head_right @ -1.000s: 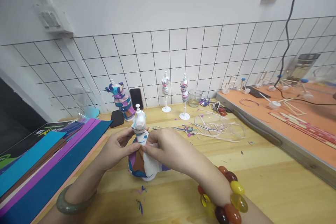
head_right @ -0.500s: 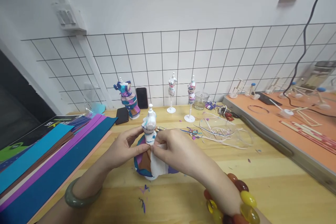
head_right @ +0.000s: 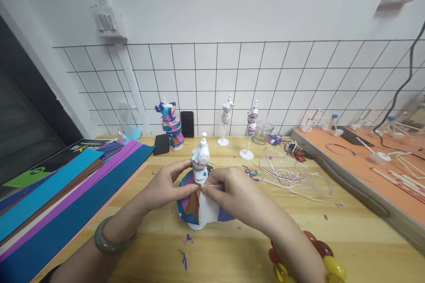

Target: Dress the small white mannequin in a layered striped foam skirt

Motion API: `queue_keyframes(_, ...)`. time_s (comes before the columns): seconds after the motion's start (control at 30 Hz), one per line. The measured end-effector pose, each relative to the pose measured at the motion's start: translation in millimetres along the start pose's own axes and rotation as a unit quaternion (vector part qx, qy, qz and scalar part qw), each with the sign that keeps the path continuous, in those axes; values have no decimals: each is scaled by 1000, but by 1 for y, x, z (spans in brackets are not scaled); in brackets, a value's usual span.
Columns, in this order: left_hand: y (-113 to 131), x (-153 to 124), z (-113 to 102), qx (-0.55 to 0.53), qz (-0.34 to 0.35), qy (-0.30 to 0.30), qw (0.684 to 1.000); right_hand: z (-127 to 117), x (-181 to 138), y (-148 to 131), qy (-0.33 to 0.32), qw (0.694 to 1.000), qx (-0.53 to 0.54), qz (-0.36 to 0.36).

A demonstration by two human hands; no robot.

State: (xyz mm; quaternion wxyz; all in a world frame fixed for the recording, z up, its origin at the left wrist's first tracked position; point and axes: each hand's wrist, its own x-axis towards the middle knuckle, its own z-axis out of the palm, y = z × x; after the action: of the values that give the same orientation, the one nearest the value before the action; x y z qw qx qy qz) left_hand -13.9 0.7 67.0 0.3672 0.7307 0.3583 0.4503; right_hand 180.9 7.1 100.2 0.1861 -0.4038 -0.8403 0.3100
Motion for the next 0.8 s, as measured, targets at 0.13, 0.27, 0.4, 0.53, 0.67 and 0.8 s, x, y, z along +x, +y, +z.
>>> queue_keyframes(0.13,3,-1,3,17,6,10,1000,2,0,0,16,1000,-15,0)
queue_keyframes(0.27,1,-1,1,25,-1,18,1000,4,1,2,26,999,-18,-2)
queue_keyframes(0.4,-1,-1,0,32,-2,22,999,2,1,4,9,1000,-8,-3)
queue_keyframes(0.53,-1,0,1,25,5,20,999,-1,-1,0,-18,999,-19,-18)
queue_keyframes(0.67,-1,0,2,19,18,19,999,-1,-2,-2,-26,999,-13,-20)
queue_keyframes(0.8,-2,-1,2,48,12,31,998,0,-1,2,-12,1000,-17,-4)
